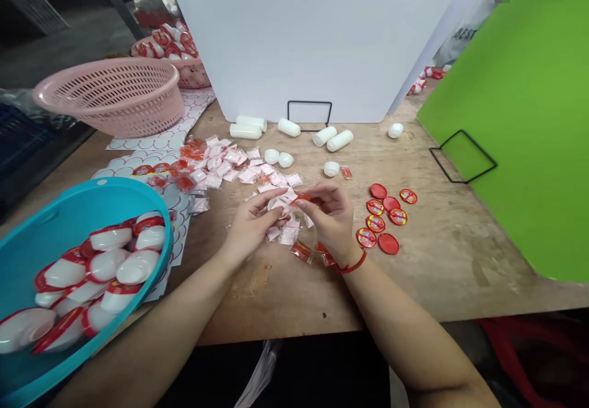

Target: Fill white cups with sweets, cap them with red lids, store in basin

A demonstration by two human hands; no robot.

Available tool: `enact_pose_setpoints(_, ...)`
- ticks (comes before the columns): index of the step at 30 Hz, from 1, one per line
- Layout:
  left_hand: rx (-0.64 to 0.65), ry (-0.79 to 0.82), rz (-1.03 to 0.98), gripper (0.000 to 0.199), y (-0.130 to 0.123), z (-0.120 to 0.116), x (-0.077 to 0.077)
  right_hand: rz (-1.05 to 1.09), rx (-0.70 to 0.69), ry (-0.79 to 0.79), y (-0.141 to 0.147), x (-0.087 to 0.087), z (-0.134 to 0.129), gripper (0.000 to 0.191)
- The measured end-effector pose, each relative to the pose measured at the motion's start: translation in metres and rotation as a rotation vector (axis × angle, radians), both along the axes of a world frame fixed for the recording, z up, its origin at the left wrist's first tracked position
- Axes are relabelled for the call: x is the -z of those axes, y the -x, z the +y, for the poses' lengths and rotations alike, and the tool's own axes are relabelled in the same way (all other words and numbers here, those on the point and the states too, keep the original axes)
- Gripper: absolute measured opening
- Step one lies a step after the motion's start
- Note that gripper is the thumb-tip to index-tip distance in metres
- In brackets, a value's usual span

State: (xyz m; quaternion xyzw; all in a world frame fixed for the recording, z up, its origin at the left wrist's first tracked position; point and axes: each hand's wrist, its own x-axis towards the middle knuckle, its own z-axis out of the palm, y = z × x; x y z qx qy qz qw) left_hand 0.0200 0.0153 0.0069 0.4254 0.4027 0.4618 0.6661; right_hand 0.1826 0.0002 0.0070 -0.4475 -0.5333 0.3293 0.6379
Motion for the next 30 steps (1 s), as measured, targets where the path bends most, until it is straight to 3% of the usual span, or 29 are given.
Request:
enact_pose_setpoints(4,-0.026,-0.099,0.036,0.040,-0.001,-0.002,0.001,-0.179,-0.028,-0.155,0.004,0.003,-0.006,0.018)
enact_pose_setpoints(7,0.029,-0.074,0.016,0.035,0.000,-0.003,-0.002,-0.428,0.025,-0.262,0.003,0.006,-0.003,0.013)
enact_pose_setpoints(10,0.113,0.025,-0.094,0.044,0.001,-0.005,-0.004,-0.577,0.074,-0.290,0.003,0.005,0.001,0.014)
enact_pose_setpoints(16,0.048,0.062,-0.152,0.047,0.000,-0.002,0.002,-0.642,-0.031,-0.265,-0.003,-0.006,0.006,0.012)
enact_pose_setpoints(20,-0.003,0.061,-0.155,0.044,0.002,0.004,0.007,-0.503,-0.133,-0.155,-0.010,-0.006,0.009,0.021)
enact_pose_setpoints(25,-0.037,-0.001,-0.044,0.035,0.004,0.009,0.012,-0.180,-0.448,0.097,-0.021,-0.005,0.014,0.035)
enact_pose_setpoints(27,-0.037,-0.026,-0.018,0.034,0.004,0.011,0.014,-0.061,-0.423,0.128,-0.030,-0.008,0.018,0.029)
enact_pose_setpoints(30,-0.047,-0.030,-0.025,0.035,0.003,0.011,0.016,0.109,-0.185,0.083,-0.048,-0.017,0.024,0.021)
